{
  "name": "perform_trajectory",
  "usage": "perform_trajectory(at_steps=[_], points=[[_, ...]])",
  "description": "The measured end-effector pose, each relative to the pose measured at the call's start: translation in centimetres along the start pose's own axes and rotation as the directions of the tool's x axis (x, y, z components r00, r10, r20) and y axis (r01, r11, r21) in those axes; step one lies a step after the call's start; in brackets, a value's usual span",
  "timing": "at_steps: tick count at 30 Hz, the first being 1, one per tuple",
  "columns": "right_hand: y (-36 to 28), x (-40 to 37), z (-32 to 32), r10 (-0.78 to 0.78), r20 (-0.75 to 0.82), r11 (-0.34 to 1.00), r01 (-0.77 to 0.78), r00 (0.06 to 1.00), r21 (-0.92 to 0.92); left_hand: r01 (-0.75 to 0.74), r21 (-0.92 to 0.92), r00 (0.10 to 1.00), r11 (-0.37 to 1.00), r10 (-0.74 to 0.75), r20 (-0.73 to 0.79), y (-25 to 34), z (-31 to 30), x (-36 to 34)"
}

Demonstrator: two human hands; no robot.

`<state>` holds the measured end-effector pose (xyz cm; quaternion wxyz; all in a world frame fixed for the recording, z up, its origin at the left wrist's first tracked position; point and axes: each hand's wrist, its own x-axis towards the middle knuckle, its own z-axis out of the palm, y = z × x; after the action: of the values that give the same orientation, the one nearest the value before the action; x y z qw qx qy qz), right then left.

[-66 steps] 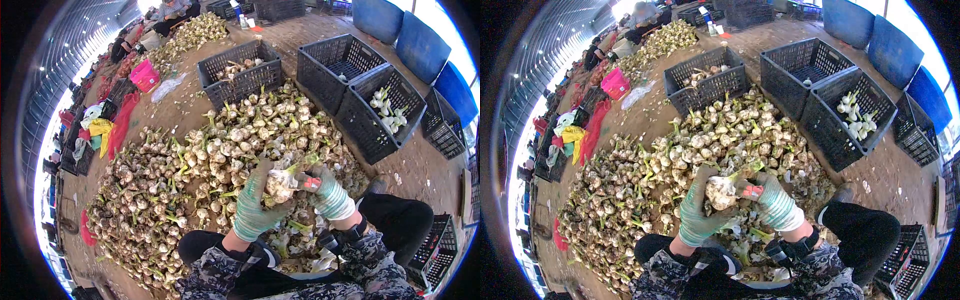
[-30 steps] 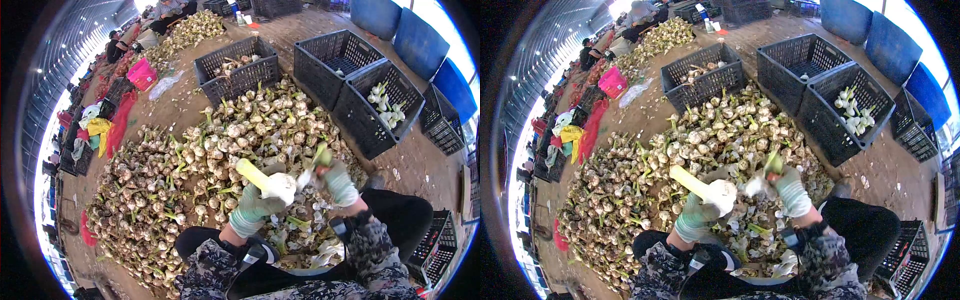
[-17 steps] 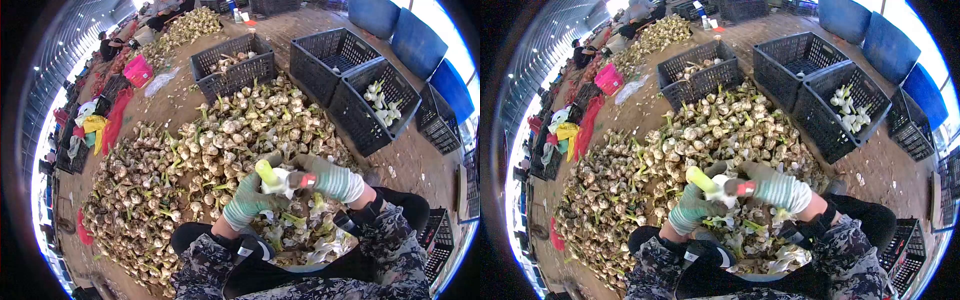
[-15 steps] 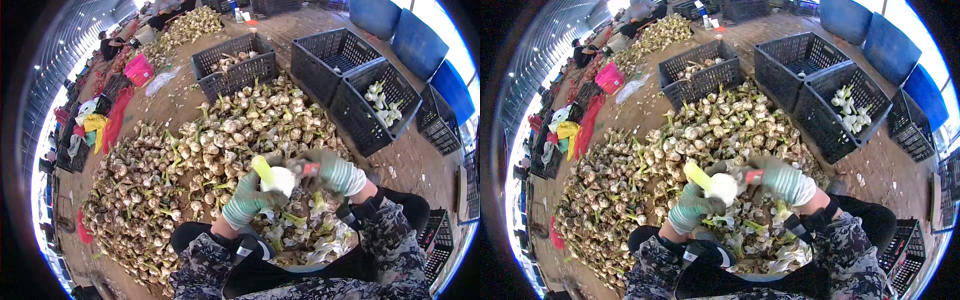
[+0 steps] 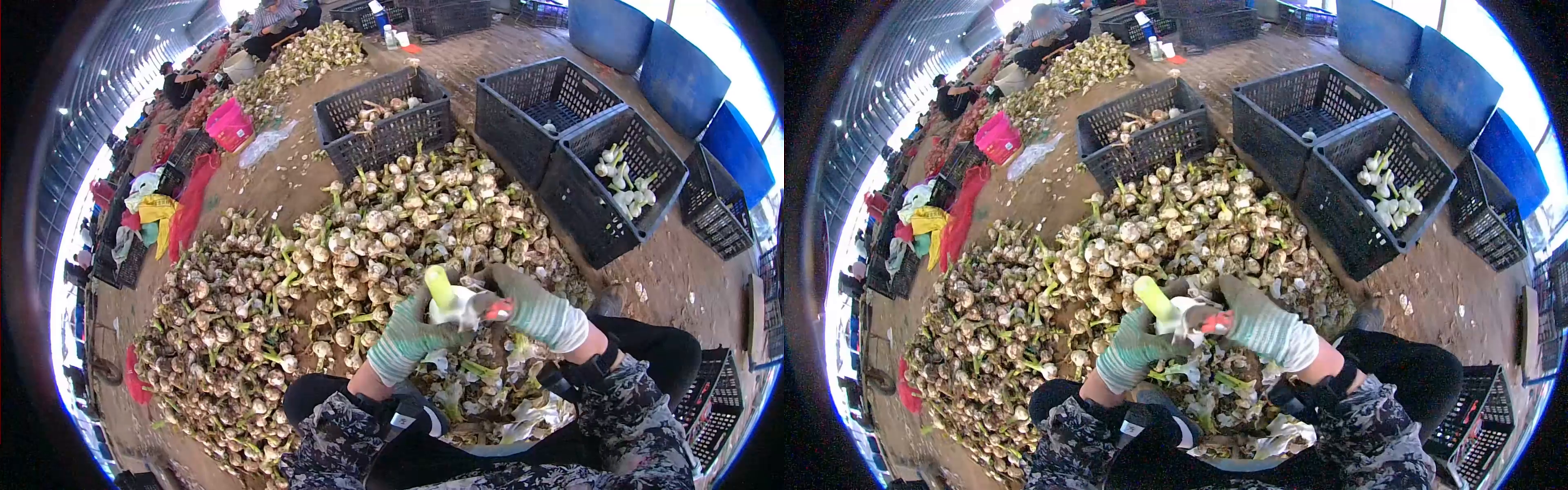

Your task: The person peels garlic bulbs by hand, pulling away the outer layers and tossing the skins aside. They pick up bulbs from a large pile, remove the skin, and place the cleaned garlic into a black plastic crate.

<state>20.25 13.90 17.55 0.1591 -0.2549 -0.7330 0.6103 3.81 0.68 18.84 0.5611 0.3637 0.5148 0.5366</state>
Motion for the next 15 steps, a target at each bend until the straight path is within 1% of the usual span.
perform_trajectory(at_steps=[1,2,3,4,5,6,7,8,9,10,11,12,14,15], points=[[-3.2,0.1,-0.6,0.139,0.08,0.978,-0.123,0.987,-0.17,0.035,-0.039,0.999,0.999,-0.035,-0.008,1.0,0.6,-0.3],[-5.0,0.1,-1.0,0.285,0.137,0.912,-0.224,0.949,-0.345,0.038,-0.037,0.999,0.999,-0.038,-0.006,1.1,0.6,-0.4],[-4.5,-0.7,-0.9,0.292,0.179,0.927,-0.324,0.939,0.187,0.052,-0.072,0.999,0.996,-0.053,-0.012,1.1,0.5,-0.6],[-3.7,-1.0,-1.1,0.293,0.181,0.927,-0.326,0.939,0.186,0.065,-0.108,0.998,0.992,-0.067,-0.017,1.1,0.4,-0.6],[-2.6,-1.1,-1.3,0.261,0.08,0.953,-0.27,0.962,0.139,0.065,-0.11,0.998,0.992,-0.068,-0.019,0.9,0.3,-0.5],[-2.9,-1.0,-1.3,0.221,-0.02,0.972,-0.219,0.975,0.084,0.074,-0.032,0.996,0.997,-0.075,-0.05,0.5,0.3,-0.2],[-4.2,-1.6,-1.2,0.248,-0.022,0.967,-0.246,0.969,0.069,0.086,0.045,0.993,0.995,-0.082,-0.082,0.3,0.3,0.0],[-4.1,-1.5,-0.5,0.251,-0.022,0.966,-0.249,0.968,0.071,0.09,0.044,0.993,0.995,-0.086,-0.081,0.1,0.5,0.0],[-3.7,-1.5,0.2,0.111,-0.077,0.956,-0.127,0.991,-0.263,0.046,0.088,0.995,0.995,-0.039,-0.089,0.0,0.7,0.1],[-3.6,-1.6,0.6,-0.041,-0.083,0.82,-0.014,0.996,-0.573,0.003,0.133,0.996,0.991,0.01,-0.092,0.0,0.8,0.3],[-3.9,-2.0,0.7,-0.072,-0.075,0.864,0.025,0.995,-0.503,0.019,0.097,0.997,0.995,-0.012,-0.074,0.3,1.1,0.2],[-3.8,-1.9,0.6,-0.073,-0.075,0.864,0.025,0.995,-0.503,0.019,0.098,0.997,0.995,-0.012,-0.074,0.4,0.9,0.1],[-3.0,-1.5,0.2,0.131,-0.079,0.928,-0.15,0.988,-0.342,0.123,0.036,0.992,0.992,-0.123,-0.009,0.4,0.3,-0.2],[-2.5,-1.2,0.0,0.157,-0.163,0.906,-0.208,0.974,-0.369,0.047,-0.113,0.999,0.993,-0.045,0.018,-0.1,0.2,-0.3]])
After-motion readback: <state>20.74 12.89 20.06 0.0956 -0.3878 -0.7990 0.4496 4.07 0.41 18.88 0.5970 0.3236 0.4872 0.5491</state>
